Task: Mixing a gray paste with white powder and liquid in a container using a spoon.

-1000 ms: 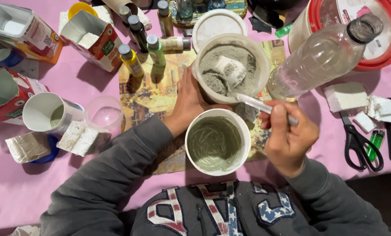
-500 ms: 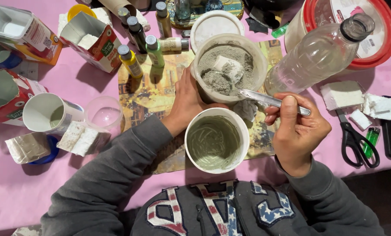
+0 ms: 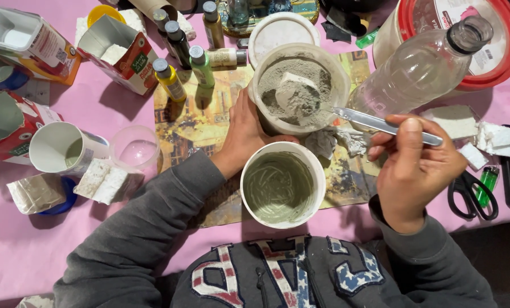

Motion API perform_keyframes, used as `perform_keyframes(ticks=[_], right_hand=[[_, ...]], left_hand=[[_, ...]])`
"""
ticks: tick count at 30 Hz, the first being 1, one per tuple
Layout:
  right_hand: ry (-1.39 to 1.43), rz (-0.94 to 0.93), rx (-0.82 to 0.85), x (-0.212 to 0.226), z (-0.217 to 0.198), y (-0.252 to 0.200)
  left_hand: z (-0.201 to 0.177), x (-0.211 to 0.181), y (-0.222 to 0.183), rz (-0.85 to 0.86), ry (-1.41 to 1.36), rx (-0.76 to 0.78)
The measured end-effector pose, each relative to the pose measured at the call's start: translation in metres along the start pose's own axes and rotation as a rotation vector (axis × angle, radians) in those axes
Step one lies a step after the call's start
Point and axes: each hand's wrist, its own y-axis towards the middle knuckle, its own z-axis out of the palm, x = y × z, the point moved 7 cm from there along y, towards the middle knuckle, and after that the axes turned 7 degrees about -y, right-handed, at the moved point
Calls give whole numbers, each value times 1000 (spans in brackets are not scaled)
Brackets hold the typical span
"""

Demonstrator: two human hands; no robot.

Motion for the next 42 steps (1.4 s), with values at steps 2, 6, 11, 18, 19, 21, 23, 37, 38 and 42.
perform_keyframes(ticks=[2,6,11,18,19,21,23,37,38,42], right_hand=[[39,-3,-10,5,-5,3],[123,5,-37,28,-17,5],[248,127,-40,39,-40,-6],[-73,-6,259,43,-37,-25],[-211,-227,418,55,-26,-27],[-306,-471,624,72,-6,-29],[-403,-723,819,83,8,-41],[-352,-485,603,65,-11,-34],[-349,-486,603,65,-9,-33],[-376,-511,650,65,3,-32]], left_hand=[[-2,-2,1,11,4,-5],[-6,-2,5,7,-121,19],[-23,13,7,-112,-8,96],[-71,-16,4,-306,255,312],[-80,-25,6,-250,250,268],[-84,-26,12,-258,218,204],[-86,-24,19,-258,185,143],[-50,35,-3,-259,335,319],[-53,26,0,-260,338,318],[-63,-17,18,-88,51,154]])
